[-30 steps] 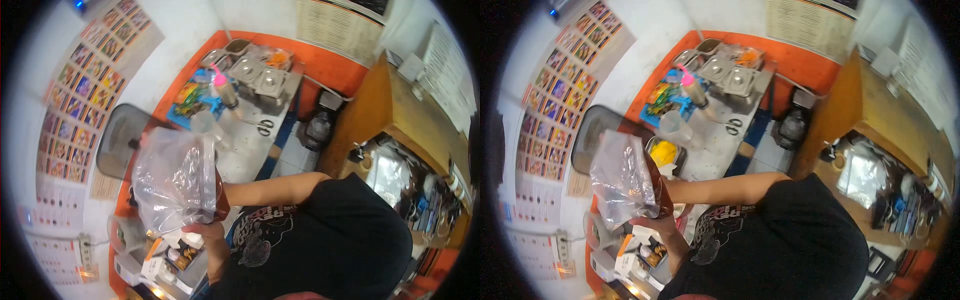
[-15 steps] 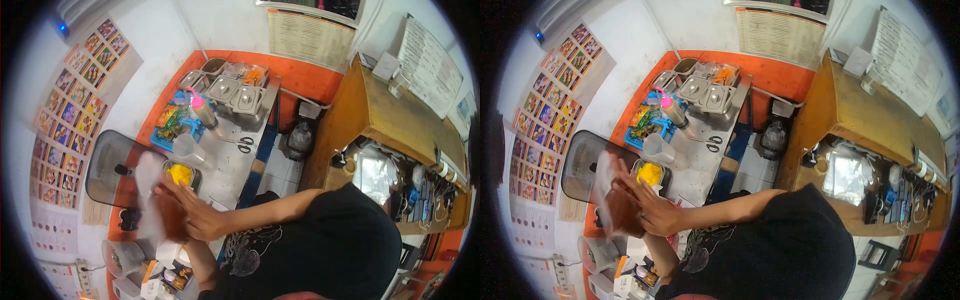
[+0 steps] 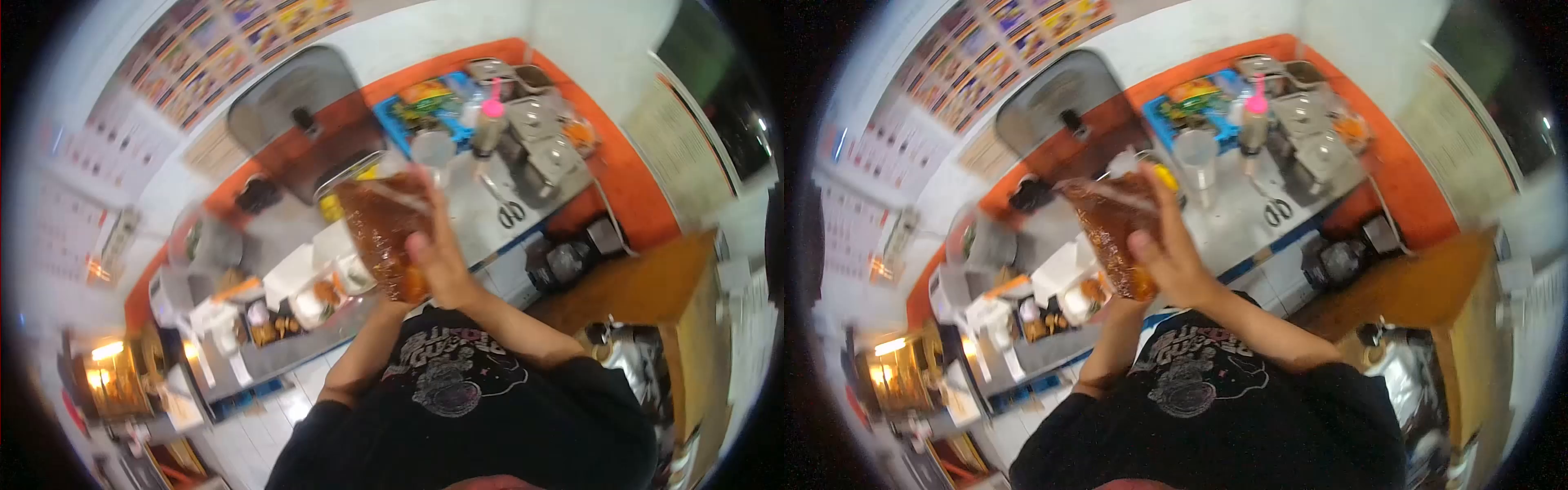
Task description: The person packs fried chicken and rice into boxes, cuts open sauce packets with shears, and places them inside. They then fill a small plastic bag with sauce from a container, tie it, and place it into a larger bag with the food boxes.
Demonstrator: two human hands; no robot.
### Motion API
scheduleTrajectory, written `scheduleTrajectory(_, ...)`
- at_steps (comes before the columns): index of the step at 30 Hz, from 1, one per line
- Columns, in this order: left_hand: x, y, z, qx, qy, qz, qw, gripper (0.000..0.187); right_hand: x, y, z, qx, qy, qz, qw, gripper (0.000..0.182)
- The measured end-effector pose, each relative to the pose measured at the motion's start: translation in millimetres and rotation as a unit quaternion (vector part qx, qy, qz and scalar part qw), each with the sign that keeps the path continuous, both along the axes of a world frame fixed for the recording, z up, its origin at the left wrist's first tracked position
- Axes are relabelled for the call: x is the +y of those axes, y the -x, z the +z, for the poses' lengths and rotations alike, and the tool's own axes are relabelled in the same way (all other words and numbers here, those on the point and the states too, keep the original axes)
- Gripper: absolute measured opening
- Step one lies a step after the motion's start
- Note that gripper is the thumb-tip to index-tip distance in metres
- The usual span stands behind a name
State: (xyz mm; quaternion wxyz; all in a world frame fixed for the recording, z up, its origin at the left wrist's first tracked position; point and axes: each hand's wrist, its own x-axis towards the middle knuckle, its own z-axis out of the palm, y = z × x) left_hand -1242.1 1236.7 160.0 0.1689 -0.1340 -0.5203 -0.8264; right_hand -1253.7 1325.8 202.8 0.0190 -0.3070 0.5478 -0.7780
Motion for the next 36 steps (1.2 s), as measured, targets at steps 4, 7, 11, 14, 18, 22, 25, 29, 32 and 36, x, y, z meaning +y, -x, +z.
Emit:
scheduleTrajectory(4, -1.7, -6.2, -22.3, -0.012, 0.052, 0.001, 0.999, 0.055, -7.6, -11.3, 1.1, 0.0, 0.066, 0.001, 0.998, 0.082)
scheduleTrajectory(7, -25.5, -0.1, -31.6, -0.057, 0.172, -0.012, 0.983, 0.054, -9.0, -26.4, -2.0, 0.052, -0.033, -0.002, 0.998, 0.083)
scheduleTrajectory(11, -39.1, 10.1, 11.0, -0.1, 0.038, -0.031, 0.994, 0.053, 13.7, 5.2, 23.7, 0.123, -0.119, -0.076, 0.982, 0.082)
scheduleTrajectory(14, -48.8, 3.6, 31.8, -0.034, -0.062, -0.087, 0.994, 0.056, 23.1, 1.4, 77.9, 0.313, -0.22, -0.183, 0.906, 0.07)
scheduleTrajectory(18, -55.1, -3.0, 31.9, 0.096, 0.231, 0.036, 0.967, 0.048, -13.5, 14.3, 76.6, 0.231, -0.203, -0.156, 0.939, 0.042)
scheduleTrajectory(22, -75.6, -3.5, -14.7, 0.015, 0.348, 0.163, 0.923, 0.042, -17.5, 25.3, 74.2, 0.184, -0.204, -0.11, 0.955, 0.021)
scheduleTrajectory(25, -92.5, 14.2, -16.5, -0.191, 0.127, 0.171, 0.958, 0.038, -16.0, 25.4, 92.3, 0.115, -0.075, -0.229, 0.964, 0.024)
scheduleTrajectory(29, -79.5, 12.8, -1.4, -0.102, -0.354, -0.034, 0.929, 0.054, -17.9, 42.8, 119.2, 0.135, -0.103, -0.269, 0.948, 0.034)
scheduleTrajectory(32, -37.8, 2.3, -5.7, -0.041, -0.49, -0.172, 0.854, 0.06, -33.2, 52.5, 121.0, 0.139, -0.147, -0.263, 0.943, 0.037)
scheduleTrajectory(36, -26.7, -4.3, 3.5, -0.114, -0.655, -0.185, 0.723, 0.047, -34.7, 58.7, 128.5, 0.085, -0.144, -0.253, 0.953, 0.035)
